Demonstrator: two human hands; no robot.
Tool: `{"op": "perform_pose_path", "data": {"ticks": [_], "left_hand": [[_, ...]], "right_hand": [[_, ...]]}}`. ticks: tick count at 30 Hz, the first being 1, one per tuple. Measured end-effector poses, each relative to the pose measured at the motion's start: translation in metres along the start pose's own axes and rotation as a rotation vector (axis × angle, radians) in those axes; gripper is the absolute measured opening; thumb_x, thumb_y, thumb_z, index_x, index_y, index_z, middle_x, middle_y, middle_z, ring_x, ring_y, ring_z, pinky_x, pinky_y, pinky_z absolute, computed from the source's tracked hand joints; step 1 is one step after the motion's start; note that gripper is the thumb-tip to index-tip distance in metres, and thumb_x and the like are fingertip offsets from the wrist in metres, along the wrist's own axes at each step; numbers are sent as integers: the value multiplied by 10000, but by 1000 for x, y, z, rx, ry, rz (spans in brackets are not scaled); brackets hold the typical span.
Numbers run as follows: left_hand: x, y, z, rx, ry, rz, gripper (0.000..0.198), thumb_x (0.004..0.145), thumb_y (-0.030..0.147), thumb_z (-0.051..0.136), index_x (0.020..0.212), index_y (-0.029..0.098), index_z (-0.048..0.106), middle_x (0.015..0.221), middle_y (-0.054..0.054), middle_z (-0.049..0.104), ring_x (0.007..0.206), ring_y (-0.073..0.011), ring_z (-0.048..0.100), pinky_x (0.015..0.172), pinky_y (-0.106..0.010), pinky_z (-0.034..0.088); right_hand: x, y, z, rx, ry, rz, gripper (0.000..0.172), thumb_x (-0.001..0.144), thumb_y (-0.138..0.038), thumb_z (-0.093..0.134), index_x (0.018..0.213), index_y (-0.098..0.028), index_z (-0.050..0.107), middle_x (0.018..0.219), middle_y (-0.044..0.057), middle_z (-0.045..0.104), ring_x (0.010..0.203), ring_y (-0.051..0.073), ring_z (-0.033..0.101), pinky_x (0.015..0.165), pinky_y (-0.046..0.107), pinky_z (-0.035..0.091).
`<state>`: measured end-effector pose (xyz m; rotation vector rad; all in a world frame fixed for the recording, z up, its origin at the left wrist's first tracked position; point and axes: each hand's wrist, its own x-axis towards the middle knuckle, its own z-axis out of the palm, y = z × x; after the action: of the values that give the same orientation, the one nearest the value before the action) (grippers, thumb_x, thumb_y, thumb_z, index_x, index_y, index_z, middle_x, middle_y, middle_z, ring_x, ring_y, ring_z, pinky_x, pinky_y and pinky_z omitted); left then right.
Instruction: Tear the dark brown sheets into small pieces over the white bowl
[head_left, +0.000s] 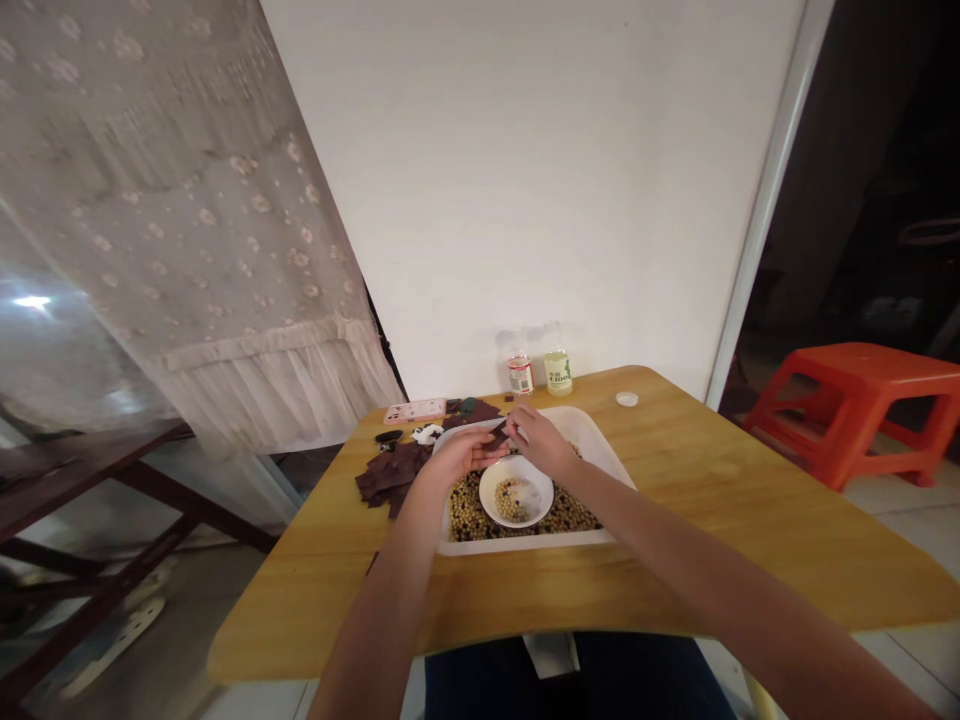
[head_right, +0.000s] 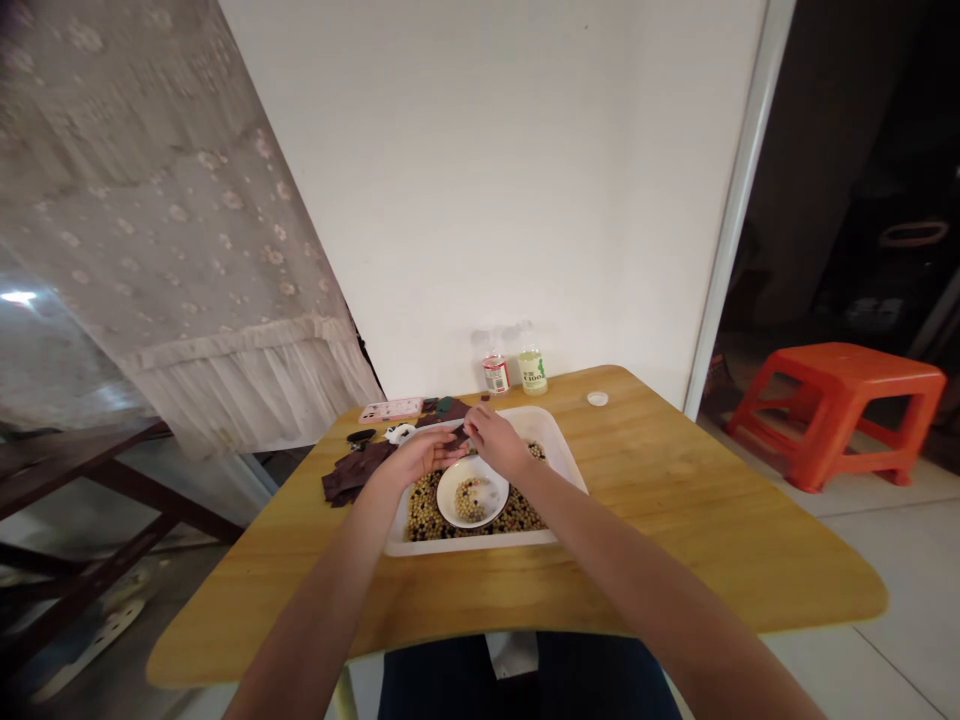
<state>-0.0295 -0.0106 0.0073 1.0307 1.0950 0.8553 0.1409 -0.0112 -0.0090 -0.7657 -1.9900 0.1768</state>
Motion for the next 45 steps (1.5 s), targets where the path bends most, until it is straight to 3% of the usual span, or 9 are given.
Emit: {"op": "perform_pose_path", "data": {"ticks": [4,10,16,23,29,36,45], "left_hand": [[1,-1,0,-8,-7,5,113,687,161,640,787,132,597,742,-80,685,741,-179,668,710,-277,518],[-1,2,2,-11,16,-14,98,702,136,600,800,128,600,752,-87,687,716,-176,669,698,-278,526],[0,1,1,22,-19,-9,134,708,154,596,837,122,605,782,-93,689,750,-182,670,679,-260,523],[-2,2,3,16,-5,-27,149,702,174,616,844,132,596,792,-81,691,726,-175,670,651,-244,518],[-2,2,3,28,-42,-35,165,702,178,617,858,128,598,773,-82,691,711,-169,670,659,-237,509],[-2,2,3,33,-21,-33,148,707,166,616,851,138,605,783,-75,692,739,-184,669,694,-273,509],[-5,3,5,22,-19,-35,153,689,172,628,836,134,608,775,-70,690,698,-164,668,651,-235,510]], "right_hand": [[0,-1,0,17,-34,-39,154,797,-83,386,700,-201,404,742,11,443,702,140,442,640,241,359],[1,4,-4,-17,61,37,164,792,-83,392,680,-203,392,750,16,440,688,145,437,633,248,353],[0,-1,0,6,-18,-32,153,794,-79,387,705,-203,395,756,13,440,698,139,440,638,241,355],[1,3,-2,-28,42,25,155,783,-68,386,707,-201,399,759,16,436,683,140,435,626,244,353],[1,-3,-1,-3,-29,-17,153,787,-67,390,707,-197,398,748,8,433,683,132,437,623,231,351],[1,1,-2,-25,20,-2,148,797,-78,382,712,-198,408,757,15,444,685,137,438,629,235,350],[0,0,-1,-28,24,-5,147,802,-88,380,708,-199,403,753,14,439,686,137,439,627,235,352]]}}
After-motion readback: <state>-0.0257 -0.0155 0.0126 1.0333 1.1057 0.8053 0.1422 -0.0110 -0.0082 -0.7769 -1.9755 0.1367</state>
